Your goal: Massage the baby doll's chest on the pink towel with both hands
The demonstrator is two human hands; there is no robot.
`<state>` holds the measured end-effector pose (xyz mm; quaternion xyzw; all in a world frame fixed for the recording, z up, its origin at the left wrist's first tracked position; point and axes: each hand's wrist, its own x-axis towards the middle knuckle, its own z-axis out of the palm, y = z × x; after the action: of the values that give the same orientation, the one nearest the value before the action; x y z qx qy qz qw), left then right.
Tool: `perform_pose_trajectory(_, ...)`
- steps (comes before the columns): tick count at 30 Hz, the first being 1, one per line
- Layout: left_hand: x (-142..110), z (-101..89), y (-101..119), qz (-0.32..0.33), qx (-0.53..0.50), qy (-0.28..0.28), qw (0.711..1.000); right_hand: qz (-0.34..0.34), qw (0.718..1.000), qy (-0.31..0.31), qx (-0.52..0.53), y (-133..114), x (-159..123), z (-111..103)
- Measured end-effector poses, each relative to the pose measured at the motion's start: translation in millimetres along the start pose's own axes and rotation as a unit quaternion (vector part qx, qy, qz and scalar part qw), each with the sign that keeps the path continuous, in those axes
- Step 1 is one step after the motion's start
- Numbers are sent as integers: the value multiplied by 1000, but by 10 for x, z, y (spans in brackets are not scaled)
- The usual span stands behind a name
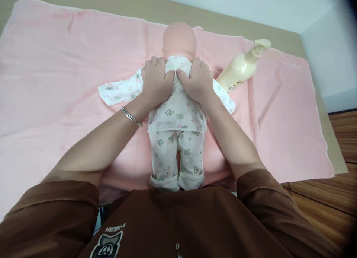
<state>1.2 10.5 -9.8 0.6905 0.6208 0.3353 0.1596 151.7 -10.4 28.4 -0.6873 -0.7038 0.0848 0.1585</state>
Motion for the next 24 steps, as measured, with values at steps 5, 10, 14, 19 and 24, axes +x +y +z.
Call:
perform_pose_trajectory(5, -21, -27, 31, 15, -24, 15, 1000, 9, 1000, 3, 7, -21, -4, -7)
perform_pose_trajectory(10, -62, -78, 22, 20, -37, 3, 999, 15, 1000, -1, 9, -31, -19, -38)
perform_pose_trajectory(14, -202, -187, 70, 87, -9, 7, 996, -16, 1000, -12, 15, 50, 26, -19)
perform_pose_trajectory(19, -354, -328, 216, 155, 43, -11, 987, -22, 999, -35, -9, 49, 9, -98)
perform_pose_trajectory(24, -178, -357, 213, 119, 33, -34, 992, -39, 996, -48, -61, -120, -241, -254)
